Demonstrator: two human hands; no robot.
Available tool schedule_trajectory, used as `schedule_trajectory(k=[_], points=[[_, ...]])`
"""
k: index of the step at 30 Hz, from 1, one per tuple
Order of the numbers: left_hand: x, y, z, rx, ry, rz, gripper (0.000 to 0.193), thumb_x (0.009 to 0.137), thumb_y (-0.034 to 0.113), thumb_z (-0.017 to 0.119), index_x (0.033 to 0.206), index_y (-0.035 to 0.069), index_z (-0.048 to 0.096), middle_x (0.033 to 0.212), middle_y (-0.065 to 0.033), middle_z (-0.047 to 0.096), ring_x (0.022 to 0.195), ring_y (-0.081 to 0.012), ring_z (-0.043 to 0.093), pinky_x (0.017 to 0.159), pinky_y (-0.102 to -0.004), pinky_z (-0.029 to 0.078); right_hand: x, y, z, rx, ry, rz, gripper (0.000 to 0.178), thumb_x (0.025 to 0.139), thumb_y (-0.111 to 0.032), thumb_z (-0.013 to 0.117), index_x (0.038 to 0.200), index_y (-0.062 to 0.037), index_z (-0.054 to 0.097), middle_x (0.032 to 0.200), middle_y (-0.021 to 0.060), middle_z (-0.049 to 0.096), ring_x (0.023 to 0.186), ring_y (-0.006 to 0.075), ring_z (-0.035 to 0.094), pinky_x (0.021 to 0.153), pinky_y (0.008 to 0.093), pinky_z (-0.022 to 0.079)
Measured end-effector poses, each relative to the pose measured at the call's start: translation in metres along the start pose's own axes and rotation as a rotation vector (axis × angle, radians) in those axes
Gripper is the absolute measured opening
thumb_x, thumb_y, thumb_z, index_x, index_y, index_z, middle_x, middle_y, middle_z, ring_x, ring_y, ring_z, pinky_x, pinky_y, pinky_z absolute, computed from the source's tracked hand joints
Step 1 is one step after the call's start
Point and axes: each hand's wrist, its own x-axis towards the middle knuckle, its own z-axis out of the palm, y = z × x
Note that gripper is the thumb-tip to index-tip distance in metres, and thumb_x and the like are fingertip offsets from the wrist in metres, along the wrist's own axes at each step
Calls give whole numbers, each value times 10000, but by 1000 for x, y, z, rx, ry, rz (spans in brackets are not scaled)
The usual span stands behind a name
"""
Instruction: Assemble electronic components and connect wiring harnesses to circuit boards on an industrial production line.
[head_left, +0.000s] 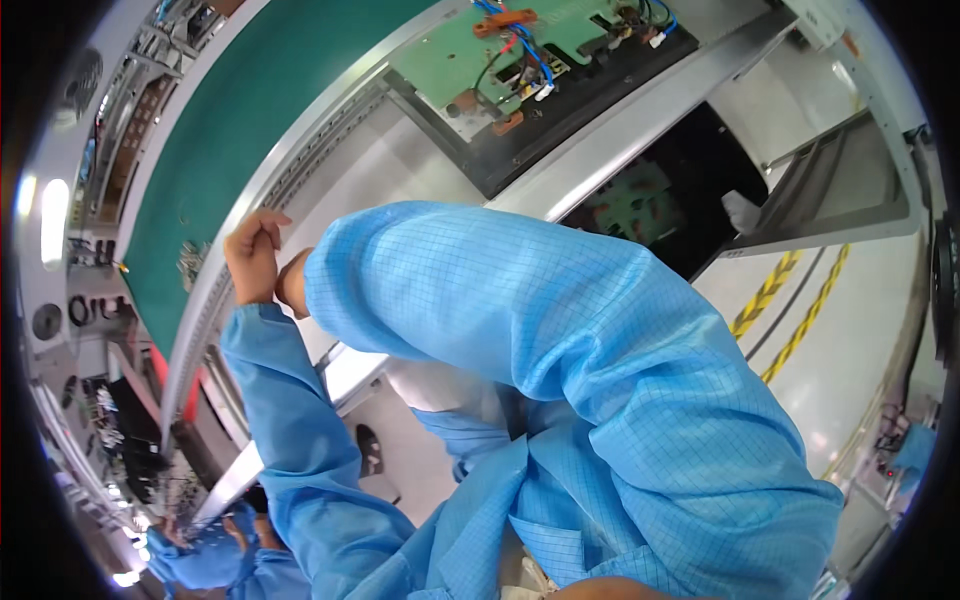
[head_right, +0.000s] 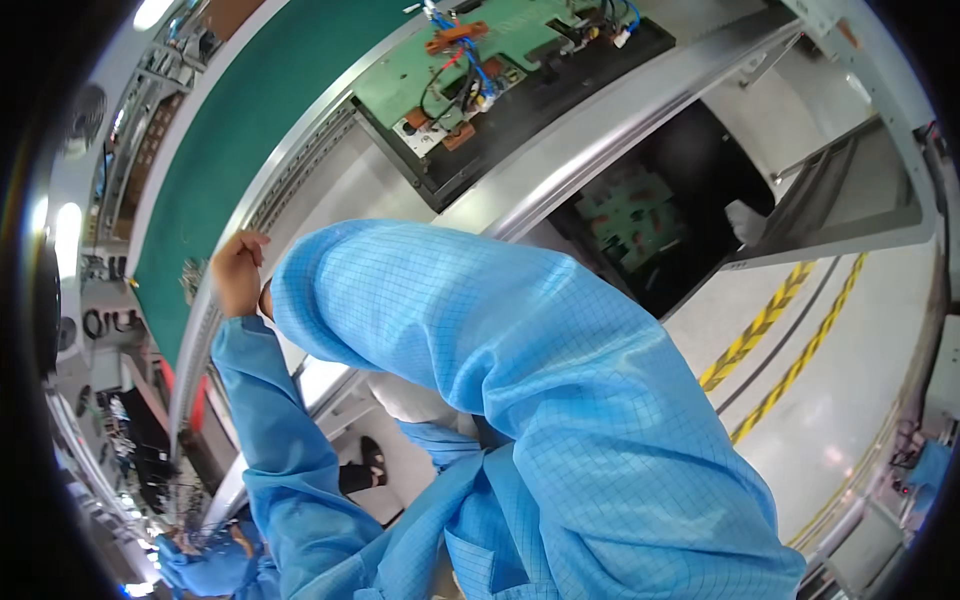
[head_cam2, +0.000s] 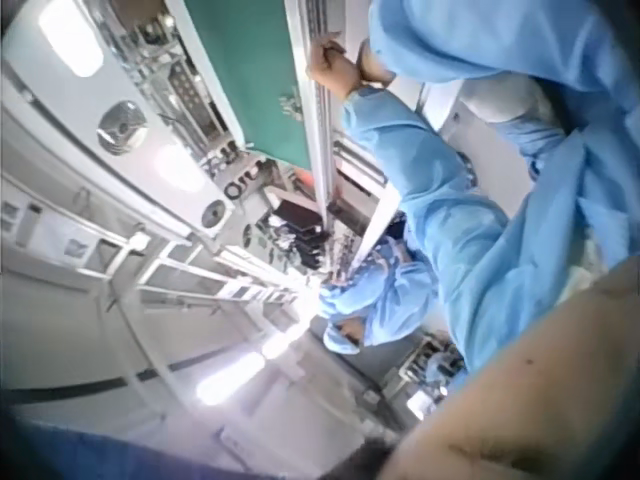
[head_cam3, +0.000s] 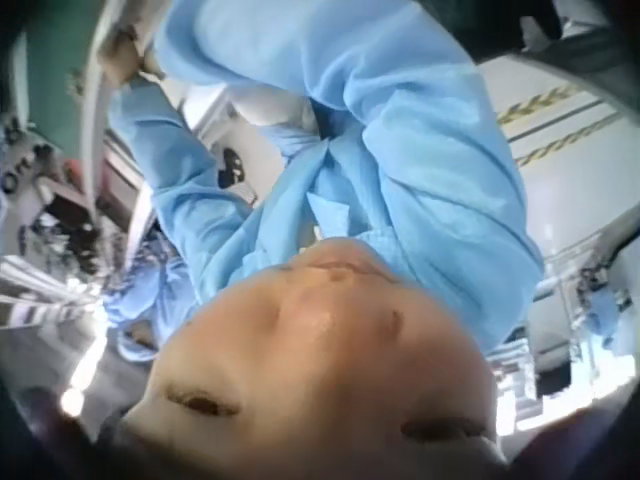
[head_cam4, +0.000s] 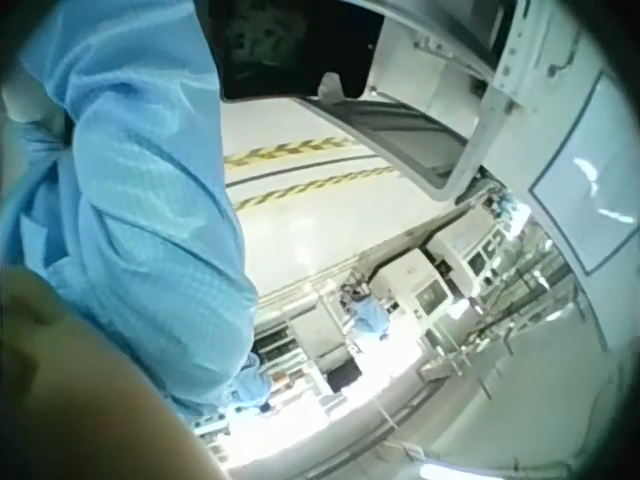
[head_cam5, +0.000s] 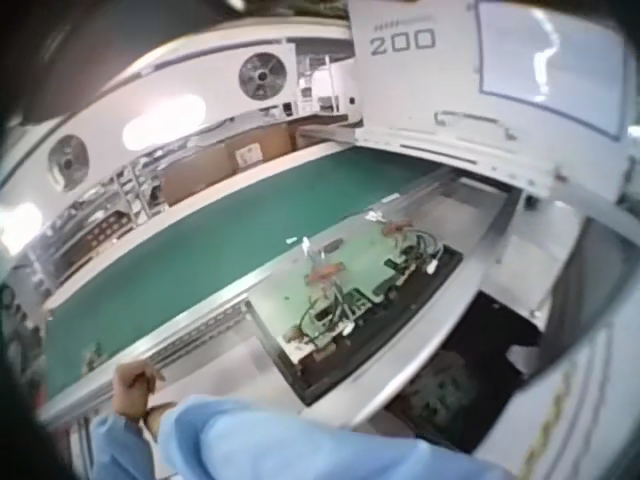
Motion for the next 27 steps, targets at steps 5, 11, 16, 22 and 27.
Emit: schedule_trajectory(k=[5, 11, 16, 22, 27], points=[[-13, -15, -9, 67, 17, -40, 327, 716, -141, 357, 774, -3, 649, 611, 7, 490, 569, -71, 433, 515, -226, 328, 14, 7, -6, 47, 94, -7, 364, 913, -419, 533, 1026, -127, 719, 1021, 79, 703, 980, 255, 648, 890, 427, 473], [-26, -9, -20, 237, -66, -143, 223, 779, -101, 425, 791, -6, 626, 637, -9, 559, 584, -101, 512, 537, -262, 393, 16, 20, -10, 108, 110, -27, 359, 913, -414, 531, 1022, -129, 720, 1016, 76, 707, 973, 250, 650, 885, 421, 476], [-14, 2, -25, 583, -172, 38, 178, 797, -16, 490, 856, 22, 653, 601, -125, 561, 564, -202, 576, 551, -315, 435, -4, 42, -43, 118, 119, -60, 355, 913, -410, 529, 1018, -130, 721, 1011, 73, 709, 967, 246, 651, 880, 415, 478], [-16, -10, -13, 503, -227, -48, 297, 695, -58, 439, 853, 27, 676, 544, -78, 479, 511, -161, 485, 524, -305, 391, -8, 82, -48, 95, 78, -23, 350, 913, -405, 527, 1014, -132, 722, 1006, 70, 712, 960, 241, 653, 875, 408, 480], [-28, -20, -26, 272, -216, -267, 395, 638, -93, 367, 832, 28, 690, 528, -21, 422, 497, -112, 384, 497, -273, 322, -3, 104, -56, 77, 58, -3, 346, 913, -400, 526, 1010, -133, 723, 1001, 68, 715, 954, 236, 654, 870, 403, 482]])
